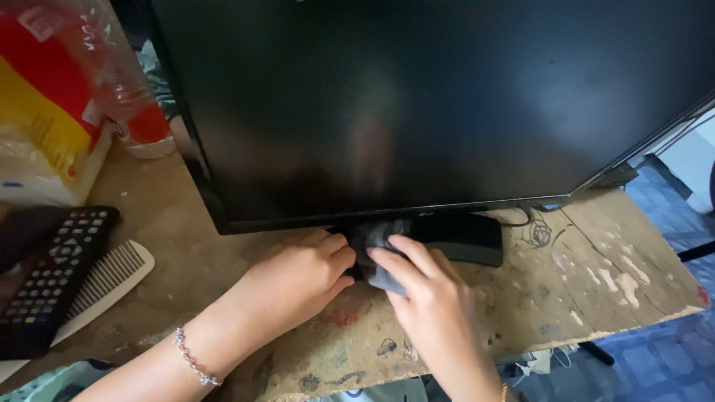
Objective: Wiping and cleaning the screen and base of a computer monitor with a cloth.
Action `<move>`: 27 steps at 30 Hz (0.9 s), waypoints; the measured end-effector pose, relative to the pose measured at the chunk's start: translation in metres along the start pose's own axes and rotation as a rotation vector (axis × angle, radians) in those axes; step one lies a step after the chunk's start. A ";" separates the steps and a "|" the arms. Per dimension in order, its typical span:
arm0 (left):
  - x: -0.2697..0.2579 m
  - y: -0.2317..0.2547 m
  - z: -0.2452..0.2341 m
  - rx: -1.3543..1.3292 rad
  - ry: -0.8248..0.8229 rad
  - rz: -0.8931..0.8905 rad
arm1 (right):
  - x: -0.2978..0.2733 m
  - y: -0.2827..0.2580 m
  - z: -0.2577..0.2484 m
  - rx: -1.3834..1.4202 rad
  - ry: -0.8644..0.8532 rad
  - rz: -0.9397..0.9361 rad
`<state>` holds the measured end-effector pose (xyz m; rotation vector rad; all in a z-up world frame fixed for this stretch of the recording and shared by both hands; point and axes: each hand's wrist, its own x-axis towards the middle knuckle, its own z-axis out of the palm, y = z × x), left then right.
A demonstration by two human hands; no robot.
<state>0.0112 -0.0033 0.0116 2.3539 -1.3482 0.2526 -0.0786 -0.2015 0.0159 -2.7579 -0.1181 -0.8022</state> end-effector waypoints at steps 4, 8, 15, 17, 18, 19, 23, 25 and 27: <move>-0.001 0.003 0.003 0.067 0.037 0.025 | 0.003 0.031 -0.005 -0.029 -0.043 0.137; 0.001 0.005 0.005 0.071 0.063 0.024 | 0.008 0.013 -0.011 -0.183 -0.035 0.227; -0.002 0.005 0.003 0.021 0.026 -0.024 | -0.005 0.005 0.002 -0.007 0.033 -0.058; -0.001 0.004 0.002 0.012 -0.019 -0.014 | -0.006 0.019 -0.005 0.022 0.059 -0.042; -0.001 0.005 0.001 0.015 0.025 0.021 | -0.005 0.026 -0.012 -0.024 0.076 0.044; -0.001 0.006 0.000 0.016 0.069 0.055 | -0.005 0.034 -0.020 -0.069 0.093 0.130; 0.003 0.006 0.006 0.037 0.025 0.081 | -0.005 0.047 -0.029 -0.219 0.114 0.285; 0.003 0.007 0.007 0.053 0.116 0.077 | -0.005 0.047 -0.026 -0.166 0.081 0.257; 0.003 0.005 0.013 0.060 0.129 0.089 | -0.003 0.051 -0.029 -0.105 0.063 0.213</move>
